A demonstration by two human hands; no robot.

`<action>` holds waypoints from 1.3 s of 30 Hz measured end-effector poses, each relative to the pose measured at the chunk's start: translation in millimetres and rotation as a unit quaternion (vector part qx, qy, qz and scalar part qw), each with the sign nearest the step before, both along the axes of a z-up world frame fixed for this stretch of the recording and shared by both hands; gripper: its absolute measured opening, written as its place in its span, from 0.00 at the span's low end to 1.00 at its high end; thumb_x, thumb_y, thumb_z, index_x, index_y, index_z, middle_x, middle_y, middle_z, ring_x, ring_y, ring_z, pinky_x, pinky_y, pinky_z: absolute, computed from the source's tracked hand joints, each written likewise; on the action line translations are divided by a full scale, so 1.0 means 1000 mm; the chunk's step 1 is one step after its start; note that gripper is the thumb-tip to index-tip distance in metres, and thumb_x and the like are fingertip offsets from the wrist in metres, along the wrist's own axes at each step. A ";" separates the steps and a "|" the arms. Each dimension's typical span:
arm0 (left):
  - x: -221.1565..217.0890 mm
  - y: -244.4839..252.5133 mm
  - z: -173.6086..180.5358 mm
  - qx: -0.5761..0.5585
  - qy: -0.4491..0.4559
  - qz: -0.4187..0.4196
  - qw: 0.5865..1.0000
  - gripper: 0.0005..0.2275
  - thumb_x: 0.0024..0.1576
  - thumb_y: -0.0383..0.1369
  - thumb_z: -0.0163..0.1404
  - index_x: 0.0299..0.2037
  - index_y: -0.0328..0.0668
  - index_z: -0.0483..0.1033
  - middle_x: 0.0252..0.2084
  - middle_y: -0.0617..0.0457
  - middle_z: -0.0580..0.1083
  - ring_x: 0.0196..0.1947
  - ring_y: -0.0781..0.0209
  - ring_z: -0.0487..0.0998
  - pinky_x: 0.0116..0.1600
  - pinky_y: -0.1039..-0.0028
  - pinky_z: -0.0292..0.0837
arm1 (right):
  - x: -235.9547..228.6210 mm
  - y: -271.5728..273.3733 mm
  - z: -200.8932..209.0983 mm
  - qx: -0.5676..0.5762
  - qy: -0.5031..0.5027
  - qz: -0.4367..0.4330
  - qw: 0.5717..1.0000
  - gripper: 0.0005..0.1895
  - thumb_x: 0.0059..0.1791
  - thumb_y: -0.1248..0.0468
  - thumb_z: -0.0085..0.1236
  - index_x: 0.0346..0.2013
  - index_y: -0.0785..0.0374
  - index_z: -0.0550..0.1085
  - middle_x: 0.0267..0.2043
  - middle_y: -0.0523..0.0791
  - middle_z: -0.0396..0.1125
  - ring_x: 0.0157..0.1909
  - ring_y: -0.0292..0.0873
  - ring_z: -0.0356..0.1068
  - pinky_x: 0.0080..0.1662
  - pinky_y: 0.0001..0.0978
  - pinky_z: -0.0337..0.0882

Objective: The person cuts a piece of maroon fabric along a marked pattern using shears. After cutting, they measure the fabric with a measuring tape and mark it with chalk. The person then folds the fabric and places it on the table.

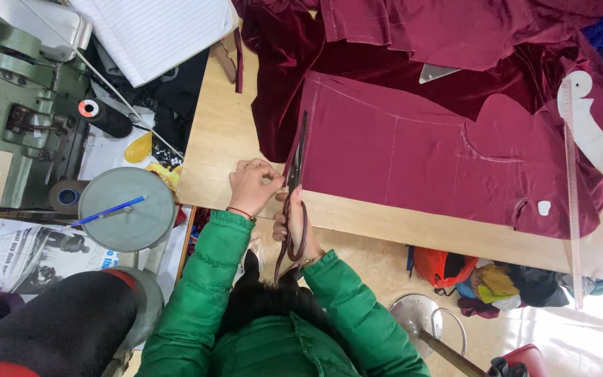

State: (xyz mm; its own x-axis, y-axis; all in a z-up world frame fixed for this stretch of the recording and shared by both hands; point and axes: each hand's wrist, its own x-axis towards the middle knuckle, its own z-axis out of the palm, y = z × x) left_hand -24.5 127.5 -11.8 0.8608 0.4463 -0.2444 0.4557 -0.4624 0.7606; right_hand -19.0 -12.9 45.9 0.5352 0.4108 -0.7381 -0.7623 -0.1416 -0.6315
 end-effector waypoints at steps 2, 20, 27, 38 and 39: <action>0.000 0.000 0.002 -0.005 -0.002 0.003 1.000 0.08 0.52 0.50 0.53 0.28 0.65 0.81 0.43 0.67 0.73 0.55 0.57 0.67 0.56 0.59 0.61 | 0.006 0.005 0.002 0.004 0.005 -0.001 1.000 0.44 0.52 0.24 0.26 0.58 0.59 0.59 0.27 0.36 0.43 0.18 0.29 0.46 0.19 0.19 0.49; -0.005 0.011 -0.008 -0.042 -0.050 0.006 0.998 0.07 0.52 0.46 0.55 0.27 0.62 0.81 0.41 0.63 0.75 0.54 0.51 0.70 0.57 0.57 0.67 | 0.044 0.021 0.005 -0.002 0.010 0.000 1.000 0.46 0.50 0.22 0.29 0.60 0.58 0.59 0.27 0.37 0.44 0.18 0.30 0.46 0.19 0.19 0.50; -0.005 0.011 -0.010 -0.061 -0.062 0.013 0.996 0.08 0.54 0.45 0.55 0.27 0.58 0.82 0.42 0.61 0.77 0.55 0.49 0.70 0.60 0.57 0.66 | 0.054 0.034 0.013 -0.011 0.030 -0.019 0.999 0.42 0.49 0.22 0.31 0.53 0.53 0.61 0.27 0.37 0.45 0.18 0.32 0.48 0.20 0.21 0.51; -0.006 0.015 -0.013 -0.073 -0.081 0.011 0.994 0.08 0.53 0.44 0.57 0.27 0.56 0.82 0.42 0.59 0.77 0.53 0.49 0.71 0.61 0.60 0.66 | 0.065 0.038 0.013 -0.009 -0.008 -0.025 1.000 0.42 0.50 0.24 0.34 0.54 0.58 0.61 0.27 0.38 0.45 0.19 0.32 0.49 0.19 0.21 0.52; -0.006 0.015 -0.016 -0.072 -0.081 0.009 0.994 0.07 0.53 0.43 0.57 0.28 0.55 0.82 0.42 0.59 0.77 0.53 0.49 0.71 0.61 0.60 0.66 | 0.067 0.041 0.014 -0.011 -0.008 -0.026 1.000 0.42 0.50 0.24 0.34 0.54 0.58 0.61 0.27 0.38 0.45 0.19 0.31 0.49 0.19 0.21 0.52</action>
State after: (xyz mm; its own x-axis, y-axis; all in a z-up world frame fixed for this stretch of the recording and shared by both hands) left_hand -30.8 142.3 -27.6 0.8864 0.4326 -0.1650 0.3285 -0.3363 0.8826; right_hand 47.9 27.7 59.9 0.5667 0.3663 -0.7380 -0.7594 -0.1154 -0.6403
